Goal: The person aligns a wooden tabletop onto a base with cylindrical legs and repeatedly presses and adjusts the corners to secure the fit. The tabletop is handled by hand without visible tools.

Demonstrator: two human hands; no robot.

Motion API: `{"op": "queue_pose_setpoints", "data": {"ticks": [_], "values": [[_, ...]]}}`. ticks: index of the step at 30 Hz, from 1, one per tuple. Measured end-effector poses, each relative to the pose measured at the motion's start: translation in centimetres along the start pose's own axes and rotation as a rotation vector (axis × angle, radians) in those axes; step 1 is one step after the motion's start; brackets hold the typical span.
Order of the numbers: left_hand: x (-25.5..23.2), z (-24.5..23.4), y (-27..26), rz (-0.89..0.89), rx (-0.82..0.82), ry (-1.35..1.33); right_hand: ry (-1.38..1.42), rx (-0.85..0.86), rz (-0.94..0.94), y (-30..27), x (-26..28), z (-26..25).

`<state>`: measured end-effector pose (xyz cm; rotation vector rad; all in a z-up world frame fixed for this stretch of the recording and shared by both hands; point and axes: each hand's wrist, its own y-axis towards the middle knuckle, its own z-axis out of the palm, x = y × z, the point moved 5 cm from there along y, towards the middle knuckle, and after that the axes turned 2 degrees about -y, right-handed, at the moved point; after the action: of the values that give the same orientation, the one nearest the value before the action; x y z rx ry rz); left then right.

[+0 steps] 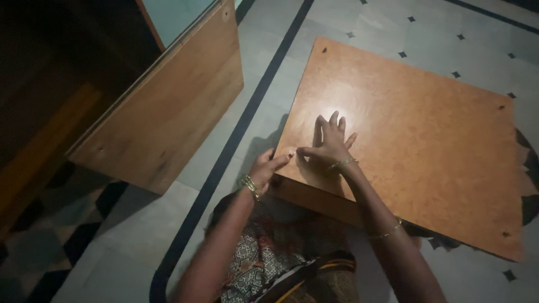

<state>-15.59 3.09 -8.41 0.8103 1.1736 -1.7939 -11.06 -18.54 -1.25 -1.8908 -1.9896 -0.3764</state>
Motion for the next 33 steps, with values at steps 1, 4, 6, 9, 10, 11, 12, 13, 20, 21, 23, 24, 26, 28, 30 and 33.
{"op": "queue_pose_setpoints", "data": {"ticks": [1,4,6,9,10,11,12,13,20,21,23,24,26,28,30,33], "values": [[0.1,-0.1,0.1,-0.010,-0.021,0.014,0.023,-0.011,-0.018,0.1,0.1,0.0],[-0.3,0.5,0.4,0.055,0.074,-0.090,0.020,0.001,-0.007,0.1,0.0,0.2],[-0.3,0.5,0.4,0.043,0.050,-0.074,-0.004,0.006,0.000,0.0,-0.1,0.3],[-0.7,0.7,0.5,0.034,0.019,-0.060,-0.037,-0.004,-0.003,0.0,-0.1,0.4],[-0.8,0.7,0.4,0.032,0.010,-0.059,-0.051,0.001,0.004,0.0,-0.2,0.5],[-0.8,0.6,0.2,0.025,0.013,-0.013,-0.064,0.005,0.012,0.1,-0.3,0.6],[-0.8,0.6,0.1,0.021,0.017,0.034,-0.059,-0.005,-0.003,0.2,-0.4,0.5],[-0.7,0.7,0.1,0.017,0.021,0.080,-0.054,-0.016,-0.019,0.3,-0.4,0.5],[-0.3,1.0,2.0,0.073,0.066,-0.013,-0.052,-0.031,-0.025,1.2,-1.4,1.4],[-0.5,1.0,2.4,0.073,0.086,-0.036,-0.046,-0.039,-0.044,1.2,-1.4,1.4],[-0.8,0.6,2.6,0.011,0.107,0.078,-0.038,-0.052,-0.079,0.8,-1.3,1.3],[-1.5,0.2,2.7,-0.042,0.111,0.222,-0.066,-0.036,-0.071,0.6,-1.4,1.0],[-3.2,0.1,2.7,-0.032,0.124,0.378,-0.124,-0.003,-0.049,-0.6,-1.7,0.4],[-5.2,1.3,2.4,0.093,0.147,0.399,-0.075,0.028,-0.131,-1.9,-2.0,-1.3],[-6.0,1.8,1.8,0.091,0.078,0.594,-0.139,0.071,-0.042,-3.2,-2.8,-2.7],[-7.8,2.7,1.6,0.063,0.046,0.815,-0.296,0.107,0.268,-5.6,-5.1,-4.8]]}}
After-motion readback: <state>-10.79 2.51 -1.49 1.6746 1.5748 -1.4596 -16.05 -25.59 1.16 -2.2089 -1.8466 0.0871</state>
